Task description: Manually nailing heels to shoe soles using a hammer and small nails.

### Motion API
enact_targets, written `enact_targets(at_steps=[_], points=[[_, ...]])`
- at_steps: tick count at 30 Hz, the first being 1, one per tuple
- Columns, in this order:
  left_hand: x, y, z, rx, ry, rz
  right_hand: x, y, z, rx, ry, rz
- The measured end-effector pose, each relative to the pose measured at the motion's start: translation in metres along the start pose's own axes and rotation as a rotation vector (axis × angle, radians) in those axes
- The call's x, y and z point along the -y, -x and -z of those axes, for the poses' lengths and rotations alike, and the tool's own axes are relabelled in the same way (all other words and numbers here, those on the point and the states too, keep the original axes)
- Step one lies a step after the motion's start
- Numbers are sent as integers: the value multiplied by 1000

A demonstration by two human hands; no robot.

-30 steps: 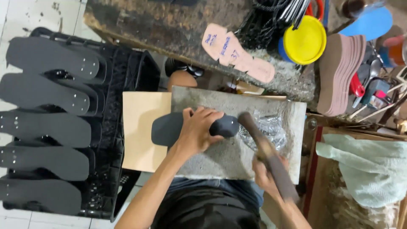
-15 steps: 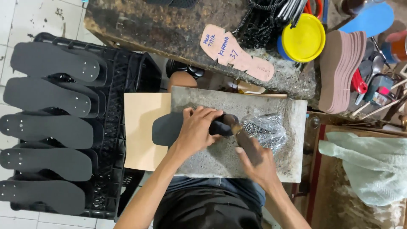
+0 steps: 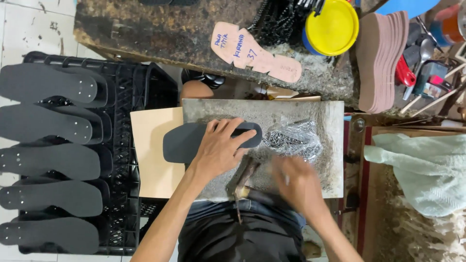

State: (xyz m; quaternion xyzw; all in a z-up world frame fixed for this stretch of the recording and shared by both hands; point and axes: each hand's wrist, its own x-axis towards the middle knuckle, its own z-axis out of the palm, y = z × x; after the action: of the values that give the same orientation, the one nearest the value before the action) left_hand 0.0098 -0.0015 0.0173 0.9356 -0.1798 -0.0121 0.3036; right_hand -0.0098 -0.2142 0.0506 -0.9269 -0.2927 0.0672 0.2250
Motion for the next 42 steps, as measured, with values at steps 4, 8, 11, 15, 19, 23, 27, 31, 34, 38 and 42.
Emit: enact_targets(at_steps=[4,8,11,15,19,23,27,31,34,38,42], points=[[1,3,1,-1,13,17,-24,-34,-2,-174,308,-85],[4,8,-1,-22,67,45,-30,-36,-2,-167,110,-162],[1,6,1,-62,142,66,-29,-33,-1,-249,30,-261],[-11,4,2,-153,136,66,-26,-30,8,-293,50,-263],[-41,0,15,-249,558,125,-15,-24,17,-325,-595,-402],[-54,5,0,-146,1261,281,-16,-5,-7,-247,-1134,-503],[-61,8,-11,-200,1403,344,-8,-3,-19,-203,-1221,-500],[-65,13,-17,-312,1338,432,9,-7,-18,-295,-1237,-513],[-65,12,-18,-347,1239,424,18,-13,-13,-332,-1121,-469],[-56,13,-21,-329,1021,365,9,-14,-10,-454,-827,-440],[-25,2,-20,-366,459,208,-16,-15,1,-413,-329,-361]])
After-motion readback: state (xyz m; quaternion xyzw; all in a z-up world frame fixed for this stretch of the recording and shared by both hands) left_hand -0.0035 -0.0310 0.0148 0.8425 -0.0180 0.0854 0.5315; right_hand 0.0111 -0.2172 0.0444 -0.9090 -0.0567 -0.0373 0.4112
